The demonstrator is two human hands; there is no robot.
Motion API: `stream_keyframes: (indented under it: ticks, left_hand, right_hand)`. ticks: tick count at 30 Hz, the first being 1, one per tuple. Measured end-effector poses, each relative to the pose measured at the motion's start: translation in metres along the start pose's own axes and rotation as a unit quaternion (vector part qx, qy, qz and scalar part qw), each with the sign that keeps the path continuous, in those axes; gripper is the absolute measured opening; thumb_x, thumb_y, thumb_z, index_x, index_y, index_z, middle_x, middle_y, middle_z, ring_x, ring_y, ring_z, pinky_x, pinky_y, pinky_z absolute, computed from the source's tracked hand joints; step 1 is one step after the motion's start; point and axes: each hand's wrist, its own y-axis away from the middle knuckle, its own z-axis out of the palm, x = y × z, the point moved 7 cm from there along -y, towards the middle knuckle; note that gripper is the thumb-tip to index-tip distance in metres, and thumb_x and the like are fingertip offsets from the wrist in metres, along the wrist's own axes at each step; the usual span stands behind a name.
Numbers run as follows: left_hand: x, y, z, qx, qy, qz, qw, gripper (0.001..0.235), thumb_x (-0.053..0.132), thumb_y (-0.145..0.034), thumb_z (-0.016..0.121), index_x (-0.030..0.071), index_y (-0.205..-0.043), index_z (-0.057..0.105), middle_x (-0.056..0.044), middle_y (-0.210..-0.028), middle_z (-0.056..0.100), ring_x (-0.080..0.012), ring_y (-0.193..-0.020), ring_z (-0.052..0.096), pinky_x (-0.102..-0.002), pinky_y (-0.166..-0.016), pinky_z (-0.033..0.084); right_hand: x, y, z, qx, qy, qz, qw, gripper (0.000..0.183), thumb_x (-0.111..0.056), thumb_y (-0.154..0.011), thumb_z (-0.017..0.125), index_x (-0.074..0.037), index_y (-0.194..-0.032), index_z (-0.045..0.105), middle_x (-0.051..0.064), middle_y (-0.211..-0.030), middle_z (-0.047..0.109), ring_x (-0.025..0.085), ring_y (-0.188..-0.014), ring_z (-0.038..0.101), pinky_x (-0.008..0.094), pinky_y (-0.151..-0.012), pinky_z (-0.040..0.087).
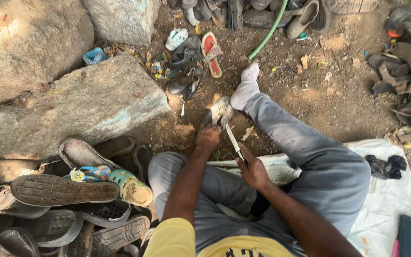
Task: The person sits on the ground and uses a knife to cut and separate the sole from several worn shoes. They handle multiple shoes one at a time, prying and slicing the sole material, then place the processed shoes aside.
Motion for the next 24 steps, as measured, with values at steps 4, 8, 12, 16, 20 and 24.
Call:
stream_keyframes:
  ticks: [4, 8, 12, 16, 20, 24]
  left_hand:
    - [-0.001, -0.008, 0.003, 0.004, 0.012, -0.026, 1.000, 0.035, 0.029, -0.100, 0.041, 0.022, -0.125, 0.065, -0.011, -0.122, 0.069, -0.0293, -0.118, 0.061, -0.051, -0.108, 0.041]
    - [0.012, -0.012, -0.008, 0.019, 0.000, 0.023, 1.000, 0.035, 0.029, -0.102, 0.041, 0.020, -0.126, 0.065, -0.012, -0.121, 0.069, -0.0301, -0.116, 0.062, -0.051, -0.107, 0.042]
    - [0.013, -0.014, -0.007, 0.007, -0.006, 0.042, 0.999, 0.035, 0.029, -0.103, 0.040, 0.019, -0.127, 0.064, -0.013, -0.121, 0.069, -0.0310, -0.115, 0.063, -0.051, -0.106, 0.044]
    - [0.000, -0.034, 0.007, -0.052, 0.017, 0.013, 0.998, 0.035, 0.030, -0.105, 0.040, 0.018, -0.128, 0.063, -0.014, -0.120, 0.070, -0.0319, -0.113, 0.064, -0.051, -0.105, 0.046]
    - [0.003, -0.032, -0.007, -0.078, 0.013, 0.020, 0.997, 0.035, 0.030, -0.106, 0.039, 0.016, -0.129, 0.063, -0.015, -0.120, 0.070, -0.0328, -0.111, 0.065, -0.051, -0.104, 0.047]
    - [0.024, -0.032, -0.048, -0.117, 0.029, 0.006, 0.993, 0.036, 0.031, -0.108, 0.039, 0.015, -0.129, 0.062, -0.016, -0.119, 0.070, -0.0336, -0.110, 0.066, -0.051, -0.102, 0.049]
  right_hand:
    - [-0.024, 0.001, -0.004, -0.010, -0.013, 0.006, 1.000, 0.057, -0.021, -0.100, 0.060, -0.009, -0.153, 0.045, 0.028, -0.130, 0.066, 0.041, -0.118, 0.068, 0.041, -0.091, 0.055]
    - [-0.081, 0.018, -0.024, 0.042, -0.038, -0.137, 0.989, 0.055, -0.018, -0.103, 0.061, -0.005, -0.154, 0.044, 0.032, -0.125, 0.067, 0.040, -0.111, 0.072, 0.043, -0.086, 0.057]
    - [-0.070, 0.024, -0.011, -0.080, 0.005, 0.077, 0.994, 0.064, -0.023, -0.099, 0.060, -0.017, -0.159, 0.039, 0.022, -0.083, 0.073, 0.026, -0.068, 0.069, 0.043, -0.066, 0.056]
    - [-0.045, 0.019, 0.006, -0.086, -0.004, 0.044, 0.995, 0.063, -0.022, -0.100, 0.059, -0.015, -0.159, 0.038, 0.022, -0.075, 0.069, 0.025, -0.060, 0.064, 0.044, -0.060, 0.054]
    - [0.002, -0.012, 0.010, 0.005, -0.004, -0.005, 1.000, 0.061, -0.024, -0.100, 0.062, -0.010, -0.155, 0.040, 0.021, -0.092, 0.071, 0.024, -0.063, 0.070, 0.042, -0.059, 0.056]
    - [0.055, -0.039, -0.005, -0.009, 0.046, 0.133, 0.990, 0.063, -0.028, -0.099, 0.060, -0.015, -0.157, 0.040, 0.021, -0.078, 0.071, 0.029, -0.064, 0.070, 0.044, -0.062, 0.055]
